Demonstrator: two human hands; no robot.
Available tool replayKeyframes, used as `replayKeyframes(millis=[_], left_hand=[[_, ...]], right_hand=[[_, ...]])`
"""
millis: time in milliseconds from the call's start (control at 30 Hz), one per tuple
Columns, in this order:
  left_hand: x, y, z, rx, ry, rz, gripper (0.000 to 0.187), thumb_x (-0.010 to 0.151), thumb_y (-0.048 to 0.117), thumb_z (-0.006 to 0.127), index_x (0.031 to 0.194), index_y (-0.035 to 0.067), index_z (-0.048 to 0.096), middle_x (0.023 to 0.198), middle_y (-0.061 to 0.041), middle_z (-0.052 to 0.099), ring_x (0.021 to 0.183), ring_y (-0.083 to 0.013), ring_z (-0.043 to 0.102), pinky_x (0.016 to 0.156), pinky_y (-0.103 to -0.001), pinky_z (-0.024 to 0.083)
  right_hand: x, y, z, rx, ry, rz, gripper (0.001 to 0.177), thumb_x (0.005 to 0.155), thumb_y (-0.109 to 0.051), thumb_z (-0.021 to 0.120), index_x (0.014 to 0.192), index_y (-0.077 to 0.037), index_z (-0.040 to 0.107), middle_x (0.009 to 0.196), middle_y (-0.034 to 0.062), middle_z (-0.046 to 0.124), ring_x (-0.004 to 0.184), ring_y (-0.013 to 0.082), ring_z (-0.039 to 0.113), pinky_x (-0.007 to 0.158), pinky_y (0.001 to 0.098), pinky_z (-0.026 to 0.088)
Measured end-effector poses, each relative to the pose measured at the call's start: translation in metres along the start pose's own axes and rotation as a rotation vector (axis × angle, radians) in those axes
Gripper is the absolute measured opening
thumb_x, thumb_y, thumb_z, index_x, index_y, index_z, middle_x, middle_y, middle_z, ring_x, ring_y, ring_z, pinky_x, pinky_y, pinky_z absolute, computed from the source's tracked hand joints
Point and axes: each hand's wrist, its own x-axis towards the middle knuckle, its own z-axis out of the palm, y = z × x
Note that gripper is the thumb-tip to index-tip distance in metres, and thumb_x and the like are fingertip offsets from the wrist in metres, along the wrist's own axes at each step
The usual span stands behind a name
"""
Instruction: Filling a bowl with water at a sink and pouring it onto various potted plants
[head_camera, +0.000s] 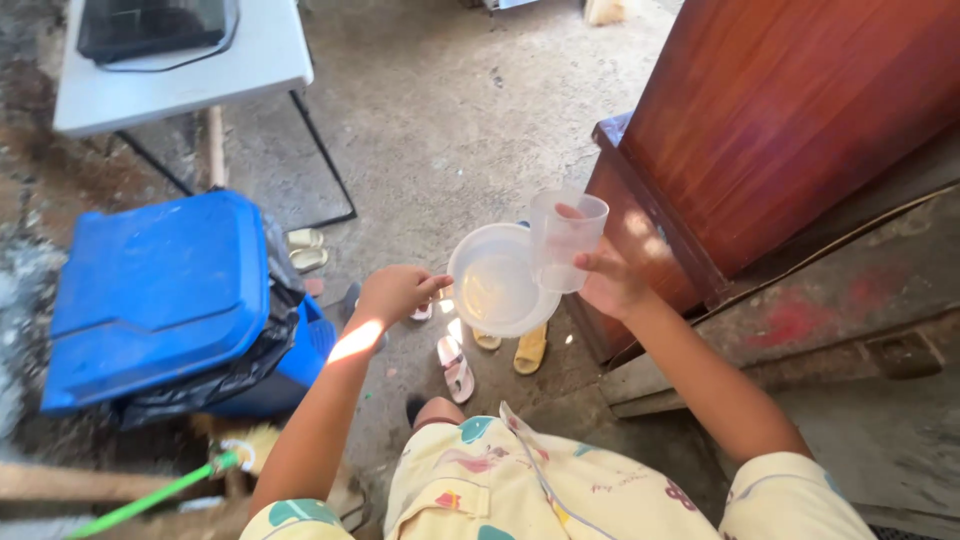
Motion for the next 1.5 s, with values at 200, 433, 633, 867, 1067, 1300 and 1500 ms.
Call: replayKeyframes(millis=[200, 433, 633, 867, 1067, 1300, 1500], left_hand=[[0.055, 0.007, -0.007, 0.027, -0.059, 0.062, 0.057, 0.094, 0.069, 0.045, 0.09, 0.024, 0.079, 0.071, 0.004, 0.077, 0.08, -0.0194, 0.076, 0.08, -0.037, 0.056], [0.09, 0.026, -0.019, 0.013, -0.164, 0.138, 0.057, 0.094, 0.069, 0.045, 0.093, 0.022, 0.079, 0.071, 0.004, 0.076, 0.079, -0.02, 0.076, 0.079, -0.036, 0.054], [0.109, 0.017, -0.024, -0.065, -0.164, 0.114, 0.055, 0.09, 0.073, 0.047, 0.091, 0.027, 0.078, 0.069, 0.007, 0.076, 0.074, -0.0137, 0.076, 0.076, -0.031, 0.054], [0.107, -0.013, -0.047, -0.114, -0.07, 0.036, 0.055, 0.088, 0.071, 0.049, 0.082, 0.025, 0.078, 0.067, 0.006, 0.074, 0.073, -0.0177, 0.075, 0.077, -0.031, 0.054], [0.094, -0.069, -0.063, -0.144, -0.011, -0.12, 0.06, 0.089, 0.075, 0.043, 0.077, 0.027, 0.077, 0.065, 0.002, 0.073, 0.085, -0.0236, 0.075, 0.083, -0.033, 0.054], [0.112, -0.167, -0.081, -0.088, -0.094, -0.311, 0.074, 0.088, 0.079, 0.035, 0.089, 0.018, 0.076, 0.075, -0.004, 0.074, 0.088, -0.0237, 0.075, 0.091, -0.039, 0.053], [0.132, -0.263, -0.097, -0.299, -0.396, -0.231, 0.071, 0.097, 0.066, 0.038, 0.088, 0.003, 0.069, 0.05, -0.009, 0.064, 0.05, -0.0239, 0.07, 0.066, -0.035, 0.059]], right_hand=[[0.004, 0.001, -0.029, 0.042, 0.135, 0.005, 0.082, 0.073, -0.014, 0.075, 0.15, -0.013, 0.048, 0.138, 0.0172, 0.063, 0.125, 0.0327, 0.061, 0.108, 0.0552, 0.046], [0.013, -0.016, -0.045, -0.001, 0.211, 0.012, 0.072, 0.079, -0.016, 0.071, 0.147, -0.014, 0.05, 0.134, 0.0142, 0.065, 0.121, 0.0308, 0.063, 0.109, 0.0534, 0.046], [0.033, -0.02, -0.042, -0.078, 0.241, 0.031, 0.073, 0.079, -0.021, 0.071, 0.148, -0.015, 0.049, 0.134, 0.0122, 0.066, 0.123, 0.0289, 0.063, 0.111, 0.0517, 0.047], [0.088, -0.003, -0.037, -0.116, 0.147, 0.075, 0.084, 0.078, -0.021, 0.076, 0.154, -0.017, 0.039, 0.135, 0.0061, 0.064, 0.126, 0.0216, 0.06, 0.112, 0.0475, 0.048], [0.165, 0.038, -0.022, -0.085, 0.07, 0.149, 0.087, 0.078, -0.005, 0.071, 0.157, -0.015, 0.037, 0.133, 0.0142, 0.064, 0.125, 0.0278, 0.063, 0.106, 0.0488, 0.05], [0.264, 0.113, 0.03, 0.01, 0.084, 0.264, 0.063, 0.076, 0.001, 0.072, 0.136, -0.008, 0.057, 0.12, 0.0141, 0.071, 0.111, 0.0283, 0.071, 0.097, 0.0449, 0.055], [0.35, 0.177, 0.066, -0.014, -0.132, 0.378, 0.088, 0.073, -0.001, 0.073, 0.154, -0.01, 0.043, 0.13, 0.0186, 0.066, 0.121, 0.0304, 0.065, 0.104, 0.0494, 0.051]])
